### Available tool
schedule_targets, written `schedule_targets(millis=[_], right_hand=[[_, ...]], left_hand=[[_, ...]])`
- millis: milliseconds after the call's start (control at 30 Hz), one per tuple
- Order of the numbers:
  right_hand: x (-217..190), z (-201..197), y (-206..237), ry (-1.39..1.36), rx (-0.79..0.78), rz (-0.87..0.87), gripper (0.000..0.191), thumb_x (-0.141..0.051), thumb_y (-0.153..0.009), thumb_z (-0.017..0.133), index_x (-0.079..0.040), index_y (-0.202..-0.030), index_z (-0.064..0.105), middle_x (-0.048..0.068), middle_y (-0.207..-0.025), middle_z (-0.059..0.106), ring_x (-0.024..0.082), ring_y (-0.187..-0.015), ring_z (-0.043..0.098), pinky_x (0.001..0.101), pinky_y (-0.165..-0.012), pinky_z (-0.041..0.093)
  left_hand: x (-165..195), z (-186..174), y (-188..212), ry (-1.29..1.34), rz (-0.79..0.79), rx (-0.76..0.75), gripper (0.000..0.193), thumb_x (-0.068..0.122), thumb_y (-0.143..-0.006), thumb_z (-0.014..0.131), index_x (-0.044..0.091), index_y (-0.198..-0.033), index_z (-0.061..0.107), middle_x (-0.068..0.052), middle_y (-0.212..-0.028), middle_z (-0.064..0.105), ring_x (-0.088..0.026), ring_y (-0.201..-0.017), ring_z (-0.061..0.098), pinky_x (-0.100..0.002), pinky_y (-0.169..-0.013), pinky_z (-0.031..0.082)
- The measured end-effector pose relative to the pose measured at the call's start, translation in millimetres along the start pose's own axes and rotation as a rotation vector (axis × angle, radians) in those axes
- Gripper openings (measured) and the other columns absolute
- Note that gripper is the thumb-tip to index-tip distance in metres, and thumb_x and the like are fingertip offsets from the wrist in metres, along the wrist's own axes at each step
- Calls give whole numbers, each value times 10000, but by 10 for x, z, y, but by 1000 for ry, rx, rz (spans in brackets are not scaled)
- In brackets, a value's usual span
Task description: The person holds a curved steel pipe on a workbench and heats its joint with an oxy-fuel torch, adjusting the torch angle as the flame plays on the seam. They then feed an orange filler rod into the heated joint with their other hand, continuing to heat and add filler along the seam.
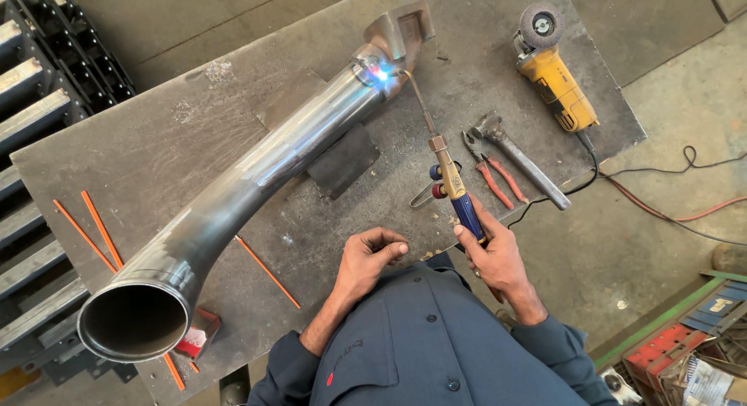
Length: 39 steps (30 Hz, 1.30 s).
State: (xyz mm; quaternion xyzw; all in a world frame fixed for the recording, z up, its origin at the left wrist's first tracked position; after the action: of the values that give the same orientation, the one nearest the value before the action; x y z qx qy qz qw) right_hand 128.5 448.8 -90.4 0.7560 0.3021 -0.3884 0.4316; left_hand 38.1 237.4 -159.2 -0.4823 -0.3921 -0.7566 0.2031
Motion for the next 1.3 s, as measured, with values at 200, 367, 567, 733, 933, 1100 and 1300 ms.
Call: schedule_targets(millis=[200,367,567,733,933,1100,1300], right_hand=[[-3,15,6,-31,-14,-23,673,-199,-945,663,-181,-1575,426,-50,-681,513,38,-530,444,232,-456,417],[-39,42,3,-47,-13,1,670,-188,-944,665,-184,-1572,434,-51,-685,500,39,-531,432,233,-453,408],[-94,78,0,-39,-20,-7,673,-194,-939,673,-179,-1568,432,-54,-705,513,39,-530,448,235,-456,425],[-60,65,-5,-22,-27,-8,682,-205,-936,673,-184,-1572,426,-51,-700,517,41,-528,452,236,-457,433],[25,16,1,-31,-5,22,691,-214,-934,676,-193,-1578,426,-41,-690,513,43,-529,448,238,-454,422],[66,-29,29,-41,13,4,686,-211,-939,675,-177,-1578,428,-32,-702,550,42,-533,455,233,-458,422],[28,-20,35,-59,0,-17,686,-202,-941,669,-169,-1578,418,-44,-705,543,34,-544,456,228,-457,418]], left_hand=[[11,-3,-1,-11,7,-3,156,129,-889,762,-2,-973,773,-21,-797,741,-65,-722,634,-252,-669,538],[17,-2,4,5,3,-2,159,126,-890,764,-6,-978,775,-25,-796,738,-67,-721,629,-253,-669,535],[36,-19,29,12,-1,6,159,126,-890,764,-4,-981,774,-22,-803,741,-64,-725,634,-252,-672,542],[30,-19,28,14,3,2,158,125,-895,761,-8,-979,773,-27,-796,738,-67,-720,631,-254,-669,538],[18,-12,25,12,5,1,152,122,-893,761,-8,-972,771,-21,-792,733,-65,-716,628,-252,-661,538],[27,2,30,38,17,-7,146,116,-895,766,-13,-963,769,-23,-785,727,-65,-711,618,-251,-655,529],[30,13,26,16,6,3,149,119,-892,765,-5,-973,773,-21,-789,732,-64,-713,626,-248,-659,534]])
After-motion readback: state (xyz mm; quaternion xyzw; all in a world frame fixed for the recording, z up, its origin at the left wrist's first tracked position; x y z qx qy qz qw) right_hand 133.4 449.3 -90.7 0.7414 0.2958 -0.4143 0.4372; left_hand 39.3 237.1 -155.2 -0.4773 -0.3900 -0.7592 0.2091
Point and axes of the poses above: each hand's wrist, its own y-axis away from the middle knuckle, its own z-axis out of the palm, x = y × z, the point moved 5 cm from there along -y, towards the middle knuckle
